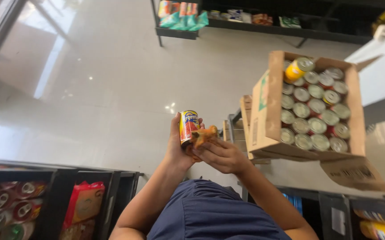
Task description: Wiping canned goods with a cloth and organizing them onto a grocery store shelf.
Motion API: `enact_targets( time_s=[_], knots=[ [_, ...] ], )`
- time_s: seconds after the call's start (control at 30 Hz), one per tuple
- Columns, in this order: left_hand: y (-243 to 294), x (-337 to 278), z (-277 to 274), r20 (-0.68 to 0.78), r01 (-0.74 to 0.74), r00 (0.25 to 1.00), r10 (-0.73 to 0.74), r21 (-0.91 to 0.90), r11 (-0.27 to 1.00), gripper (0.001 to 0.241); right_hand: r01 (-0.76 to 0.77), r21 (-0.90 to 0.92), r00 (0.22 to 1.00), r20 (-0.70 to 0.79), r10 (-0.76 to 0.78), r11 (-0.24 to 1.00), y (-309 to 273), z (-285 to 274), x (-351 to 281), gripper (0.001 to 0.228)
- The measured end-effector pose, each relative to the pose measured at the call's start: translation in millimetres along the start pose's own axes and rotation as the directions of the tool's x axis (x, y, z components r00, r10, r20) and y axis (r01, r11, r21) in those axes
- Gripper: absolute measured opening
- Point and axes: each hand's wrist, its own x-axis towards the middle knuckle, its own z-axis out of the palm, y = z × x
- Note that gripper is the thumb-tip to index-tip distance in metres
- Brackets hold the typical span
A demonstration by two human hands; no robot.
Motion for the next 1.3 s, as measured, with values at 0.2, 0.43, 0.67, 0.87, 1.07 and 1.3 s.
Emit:
enact_targets(
  time_s=[0.2,0.43,0.67,0.87,1.07,1.3],
  knots=[
    [30,-14,-18,0.011,-0.435,0.897,0.441,0.190,0.880,0.058,-0.306,0.244,0.918,-0.181,0.353,0.920,3,7,60,0.034],
    [22,-12,-33,0.156,-0.591,0.806,0.570,0.215,0.777,0.059,-0.418,0.466,0.900,0.100,0.423,0.780,-13,23,156,0.050],
    [7,-20,-32,0.304,-0.744,0.437,0.846,0.651,0.151,0.058,-0.757,0.653,0.492,0.528,0.692,0.040,-8,54,125,0.044],
    [40,-34,-1,0.499,-0.617,0.237,0.833,0.740,-0.268,0.069,-0.623,0.761,0.574,0.285,0.768,0.183,-34,45,117,0.048],
    [33,-27,6,0.679,-0.697,0.337,0.653,0.646,-0.312,0.075,-0.682,0.532,0.022,0.700,0.714,-0.501,-1,77,69,0.046],
    [15,-23,14,0.732,-0.760,0.393,0.556,0.599,-0.252,0.073,-0.363,0.902,0.301,0.350,0.887,-0.233,-10,89,28,0.039]
  ],
)
